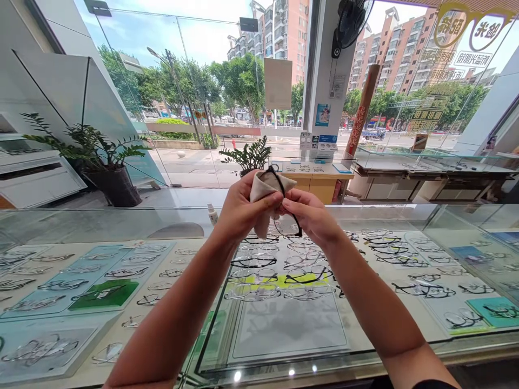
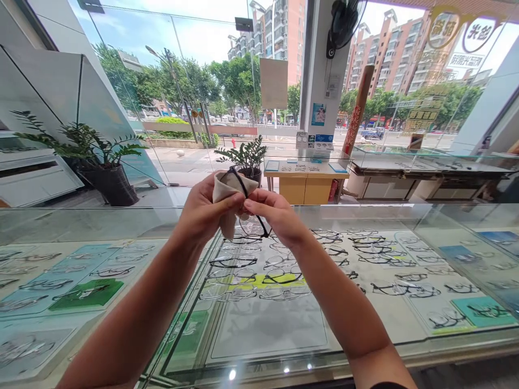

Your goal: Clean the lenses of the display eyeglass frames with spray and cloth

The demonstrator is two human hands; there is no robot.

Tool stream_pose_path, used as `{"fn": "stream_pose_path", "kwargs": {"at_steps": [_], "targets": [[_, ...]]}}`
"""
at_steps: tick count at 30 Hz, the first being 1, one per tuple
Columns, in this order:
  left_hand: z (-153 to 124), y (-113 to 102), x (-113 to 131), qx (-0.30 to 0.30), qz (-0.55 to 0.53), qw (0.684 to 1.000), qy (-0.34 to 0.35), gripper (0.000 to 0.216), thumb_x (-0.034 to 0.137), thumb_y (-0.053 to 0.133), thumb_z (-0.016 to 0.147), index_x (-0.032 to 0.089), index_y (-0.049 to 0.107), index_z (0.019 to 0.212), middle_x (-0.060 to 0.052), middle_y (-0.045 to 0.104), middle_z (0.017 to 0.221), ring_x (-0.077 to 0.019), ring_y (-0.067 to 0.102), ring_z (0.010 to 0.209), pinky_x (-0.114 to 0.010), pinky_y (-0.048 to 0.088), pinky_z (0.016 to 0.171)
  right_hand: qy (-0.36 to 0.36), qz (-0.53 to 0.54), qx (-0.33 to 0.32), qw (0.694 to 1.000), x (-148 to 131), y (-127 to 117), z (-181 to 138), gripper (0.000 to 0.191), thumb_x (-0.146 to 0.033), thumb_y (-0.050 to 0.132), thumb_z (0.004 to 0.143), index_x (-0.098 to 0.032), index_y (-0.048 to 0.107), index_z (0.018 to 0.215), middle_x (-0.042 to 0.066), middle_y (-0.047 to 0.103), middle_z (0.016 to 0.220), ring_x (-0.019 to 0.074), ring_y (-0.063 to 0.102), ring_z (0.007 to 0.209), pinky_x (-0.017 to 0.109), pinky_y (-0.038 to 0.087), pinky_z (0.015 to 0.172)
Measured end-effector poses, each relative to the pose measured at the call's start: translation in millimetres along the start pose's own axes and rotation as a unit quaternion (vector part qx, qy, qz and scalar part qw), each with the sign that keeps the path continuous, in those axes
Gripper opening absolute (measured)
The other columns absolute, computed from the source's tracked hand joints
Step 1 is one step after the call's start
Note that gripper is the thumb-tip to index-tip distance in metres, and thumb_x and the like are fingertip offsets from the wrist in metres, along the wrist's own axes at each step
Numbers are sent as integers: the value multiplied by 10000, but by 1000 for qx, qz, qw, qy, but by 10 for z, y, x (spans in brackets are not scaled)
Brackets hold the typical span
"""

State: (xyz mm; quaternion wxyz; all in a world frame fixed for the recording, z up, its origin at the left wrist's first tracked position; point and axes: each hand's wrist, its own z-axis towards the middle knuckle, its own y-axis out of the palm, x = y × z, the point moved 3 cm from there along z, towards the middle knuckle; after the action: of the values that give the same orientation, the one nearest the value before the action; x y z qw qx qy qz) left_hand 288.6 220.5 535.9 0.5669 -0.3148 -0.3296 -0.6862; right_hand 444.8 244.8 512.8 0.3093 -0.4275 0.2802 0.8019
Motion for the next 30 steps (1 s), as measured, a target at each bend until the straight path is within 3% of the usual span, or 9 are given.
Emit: {"fn": "stream_pose_path", "kwargs": {"at_steps": [4,9,14,20,23,27,30], "targets": [[-23,34,-77,67,14,997,32,468,595,949,779,225,675,862,22,636,682,-116,507,517,-258,417,471,5,10,-10,1000,94,67,3,370,-541,949,750,-230,794,877,20,734,889,191,646,892,372,548,933],[-38,6,-66,142,47,985,84,562,716,837,869,217,618,732,23,556,629,-111,454,544,-274,346,505,9,12,-25,1000,132,110,-4,358,-522,947,761,-239,807,929,12,734,873,190,650,883,387,556,947],[-2,-57,30,33,36,999,21,543,732,845,848,202,730,810,-29,658,694,-150,555,584,-297,427,532,-6,-6,-21,1000,52,42,-29,279,-491,910,818,-243,802,888,20,755,886,188,658,885,388,534,969],[-24,-59,146,-76,15,997,6,404,498,958,799,190,758,968,-36,716,802,-160,645,659,-294,548,623,-1,5,-13,1000,-41,39,-74,288,-496,924,793,-250,806,887,22,741,878,193,654,874,392,543,948],[-61,34,124,-33,-2,999,28,413,461,989,768,201,728,954,-1,687,744,-134,617,589,-255,531,549,-10,25,-16,1000,-12,105,-78,313,-502,934,794,-247,817,933,18,740,903,188,659,886,378,559,934],[-108,100,76,78,-1,992,101,472,606,894,865,205,654,802,29,593,623,-97,522,480,-212,430,429,-18,25,-37,999,44,174,-69,348,-509,930,808,-235,814,988,8,735,897,179,655,887,368,570,947],[-98,62,72,82,17,991,103,502,670,823,912,205,669,802,19,597,615,-104,522,467,-222,407,407,-22,8,-54,998,36,154,-73,329,-492,917,832,-231,810,1002,13,752,911,180,664,893,371,567,947]]}}
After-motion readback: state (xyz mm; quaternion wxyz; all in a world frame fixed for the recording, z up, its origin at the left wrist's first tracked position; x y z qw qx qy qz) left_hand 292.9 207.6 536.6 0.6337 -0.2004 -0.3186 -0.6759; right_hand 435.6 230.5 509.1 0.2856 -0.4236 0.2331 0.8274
